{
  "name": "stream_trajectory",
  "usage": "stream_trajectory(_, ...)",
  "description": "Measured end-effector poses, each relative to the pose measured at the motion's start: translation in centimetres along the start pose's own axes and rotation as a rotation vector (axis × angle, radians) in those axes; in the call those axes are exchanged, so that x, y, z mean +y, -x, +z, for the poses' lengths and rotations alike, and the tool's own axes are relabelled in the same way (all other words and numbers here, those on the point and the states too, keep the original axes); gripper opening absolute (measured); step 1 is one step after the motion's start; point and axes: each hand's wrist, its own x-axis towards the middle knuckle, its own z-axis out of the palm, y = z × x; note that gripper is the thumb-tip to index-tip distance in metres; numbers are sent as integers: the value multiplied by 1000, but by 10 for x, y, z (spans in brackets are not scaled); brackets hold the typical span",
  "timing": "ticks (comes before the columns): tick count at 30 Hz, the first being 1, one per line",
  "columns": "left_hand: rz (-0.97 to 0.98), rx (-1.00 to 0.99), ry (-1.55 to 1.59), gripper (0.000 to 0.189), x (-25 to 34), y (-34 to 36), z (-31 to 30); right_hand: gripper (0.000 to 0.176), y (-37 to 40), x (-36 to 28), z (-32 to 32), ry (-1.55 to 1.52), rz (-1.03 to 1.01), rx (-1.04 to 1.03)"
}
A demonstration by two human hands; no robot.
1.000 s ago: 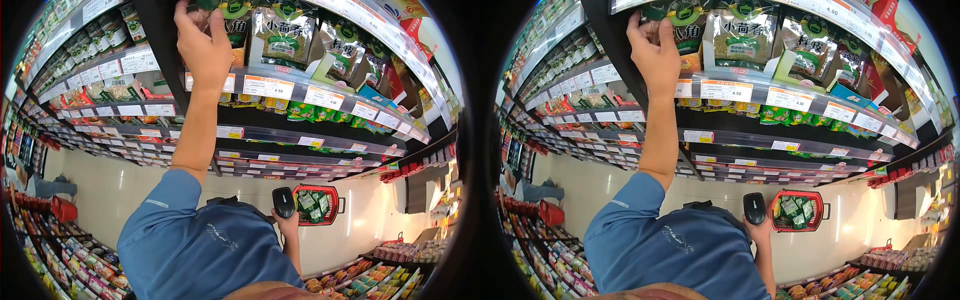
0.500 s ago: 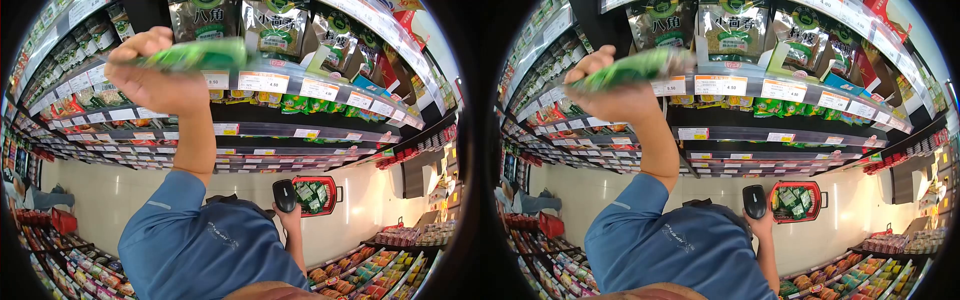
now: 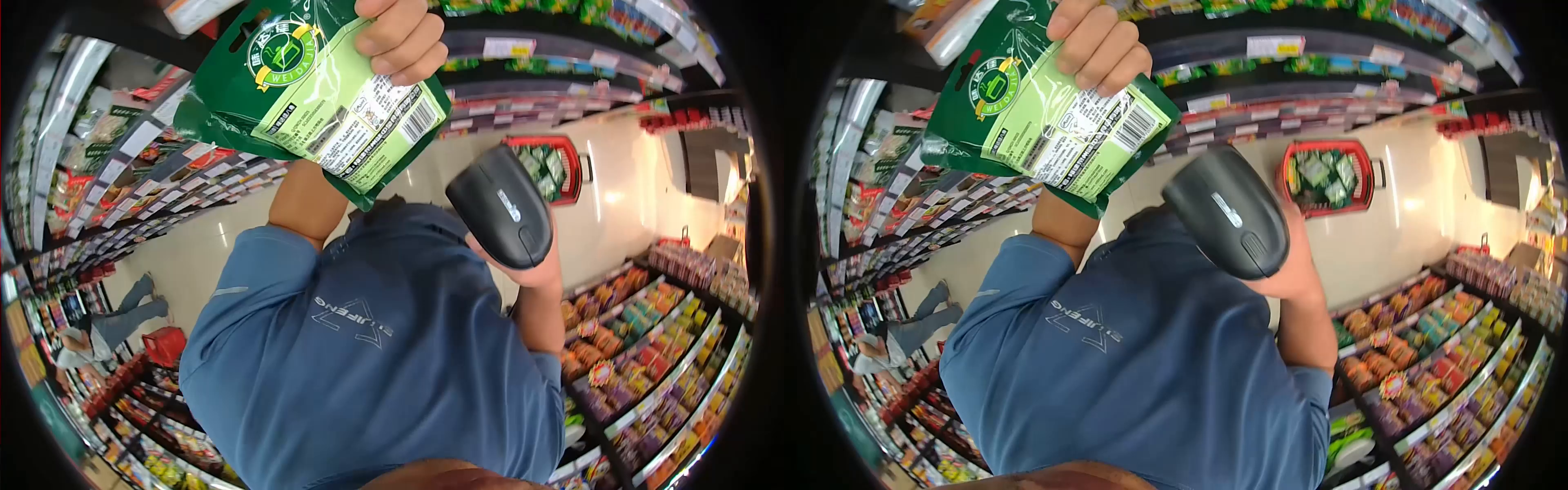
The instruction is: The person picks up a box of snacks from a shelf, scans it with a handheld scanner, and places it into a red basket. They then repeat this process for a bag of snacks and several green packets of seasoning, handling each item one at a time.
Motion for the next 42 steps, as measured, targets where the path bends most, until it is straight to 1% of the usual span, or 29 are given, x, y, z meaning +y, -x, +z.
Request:
stream_trajectory(1,-69,-228,98,16,-2,-6,-18,59,2,2,-2,10,-25,-29)
stream_trajectory(2,-66,-213,128,16,-5,5,-18,59,3,3,-2,21,-53,-57)
stream_trajectory(3,-109,-32,-17,10,-5,7,0,59,4,6,-3,16,-28,-39)
stream_trajectory(4,-157,148,-162,14,-5,9,10,60,6,9,-2,5,-6,-81)
stream_trajectory(5,-163,159,-137,14,-8,11,9,61,9,9,-1,-7,13,-124)
stream_trajectory(7,-184,176,-177,13,-17,13,5,54,13,8,6,5,-8,-54)
stream_trajectory(9,-197,226,-117,14,-29,19,-2,43,22,14,8,-1,63,82)
stream_trajectory(10,-182,293,-100,15,-37,24,-7,45,27,9,-2,17,147,1)
stream_trajectory(11,-166,362,-81,16,-47,30,-13,45,34,14,-7,22,179,33)
stream_trajectory(12,-149,76,119,12,-57,46,-62,43,40,19,-9,36,173,35)
stream_trajectory(13,-149,78,161,12,-68,56,-63,42,45,22,-9,52,167,34)
stream_trajectory(15,-211,590,-200,14,-85,73,-62,40,57,23,-13,22,238,111)
stream_trajectory(16,-218,635,-258,17,-96,91,-82,36,63,26,-18,-40,323,165)
stream_trajectory(17,-265,818,-344,17,-103,116,-95,33,69,30,-24,-102,401,216)
stream_trajectory(19,-344,1402,-907,23,-144,135,-105,31,88,48,-38,-99,434,260)
stream_trajectory(21,-421,1391,-1085,30,-175,184,-140,30,105,64,-53,-141,510,380)
stream_trajectory(23,-683,1287,-1427,34,-197,240,-173,29,123,73,-75,-155,555,412)
stream_trajectory(25,-959,1164,-1678,35,-228,249,-182,36,140,81,-100,-119,677,442)
stream_trajectory(26,-905,1113,-1762,33,-249,248,-185,36,148,84,-112,-121,681,449)
stream_trajectory(27,-984,1056,-1795,31,-263,251,-195,34,156,87,-124,-109,716,497)
stream_trajectory(31,-1040,944,-1806,28,-327,236,-235,28,182,91,-178,-7,835,587)
stream_trajectory(33,-1039,886,-1808,27,-355,224,-253,25,188,88,-202,-13,824,639)
stream_trajectory(35,-1033,657,-1768,26,-379,217,-272,27,194,83,-224,-7,944,639)
stream_trajectory(36,-1100,643,-1718,26,-390,214,-275,27,195,83,-231,-25,948,655)
stream_trajectory(37,-1097,652,-1723,26,-398,212,-276,27,195,84,-238,-23,944,647)
stream_trajectory(39,-1287,460,-1708,27,-407,210,-274,28,196,90,-249,-17,913,639)
stream_trajectory(40,-1396,444,-1694,27,-407,211,-271,22,195,98,-250,5,828,657)
stream_trajectory(41,-1397,457,-1710,27,-404,212,-267,22,193,102,-254,0,817,643)
stream_trajectory(42,-1500,427,-1602,27,-398,210,-258,22,190,105,-256,-15,819,620)
